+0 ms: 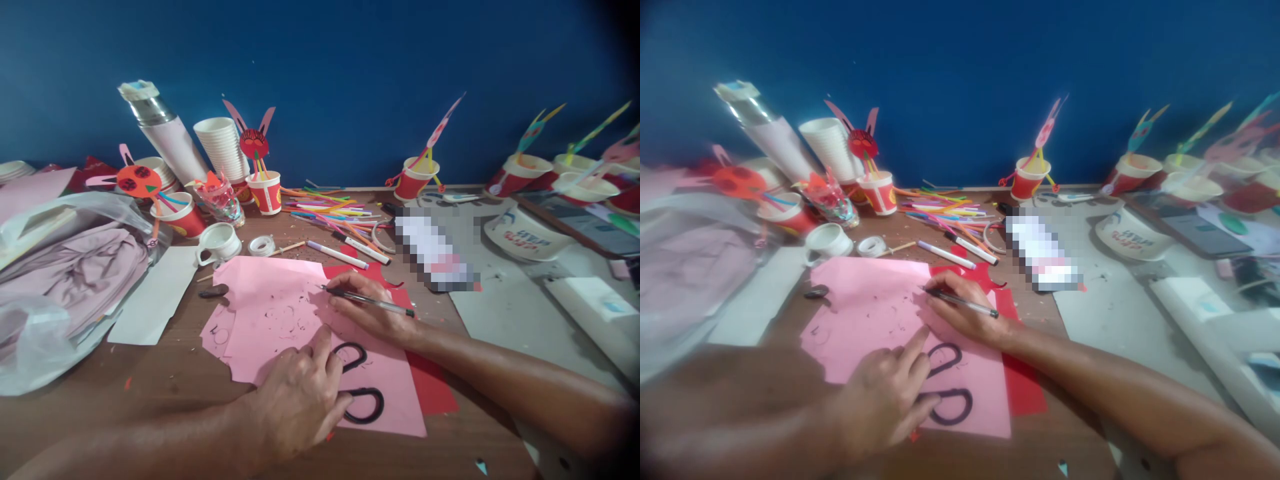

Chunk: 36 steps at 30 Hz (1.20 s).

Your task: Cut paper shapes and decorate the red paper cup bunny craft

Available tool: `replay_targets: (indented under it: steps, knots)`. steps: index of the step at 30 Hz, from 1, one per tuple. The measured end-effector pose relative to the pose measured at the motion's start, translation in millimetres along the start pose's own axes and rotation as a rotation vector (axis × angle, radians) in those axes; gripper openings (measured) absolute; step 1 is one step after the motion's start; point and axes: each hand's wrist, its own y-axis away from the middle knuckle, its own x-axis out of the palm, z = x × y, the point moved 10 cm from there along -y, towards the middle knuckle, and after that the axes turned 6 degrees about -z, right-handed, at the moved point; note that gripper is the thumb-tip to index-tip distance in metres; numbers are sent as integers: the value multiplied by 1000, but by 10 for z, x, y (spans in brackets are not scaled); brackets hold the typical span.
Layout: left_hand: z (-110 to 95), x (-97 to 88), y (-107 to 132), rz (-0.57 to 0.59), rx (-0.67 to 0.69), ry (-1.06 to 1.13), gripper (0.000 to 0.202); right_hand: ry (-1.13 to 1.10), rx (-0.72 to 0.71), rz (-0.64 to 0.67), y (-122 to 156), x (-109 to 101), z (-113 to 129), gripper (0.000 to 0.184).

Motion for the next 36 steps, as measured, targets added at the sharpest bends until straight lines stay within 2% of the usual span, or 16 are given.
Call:
replay_targets:
  steps: [3, 7, 11, 25, 36]
  knots:
    - [-4, 10, 5, -2, 1, 3, 37, 11, 3, 7, 15, 13, -2, 15]
    - [9, 29, 6, 16, -17, 23, 36, -81, 46, 29, 46, 56, -18, 3]
    - [11, 37, 9, 13, -20, 20, 38, -117, 66, 47, 67, 87, 8, 11]
    - [-1, -6, -4, 5, -8, -1, 35, 24, 55, 99, 88, 162, -11, 15]
    - [-34, 6, 0, 11, 29, -23, 36, 18, 75, 140, 116, 200, -46, 17]
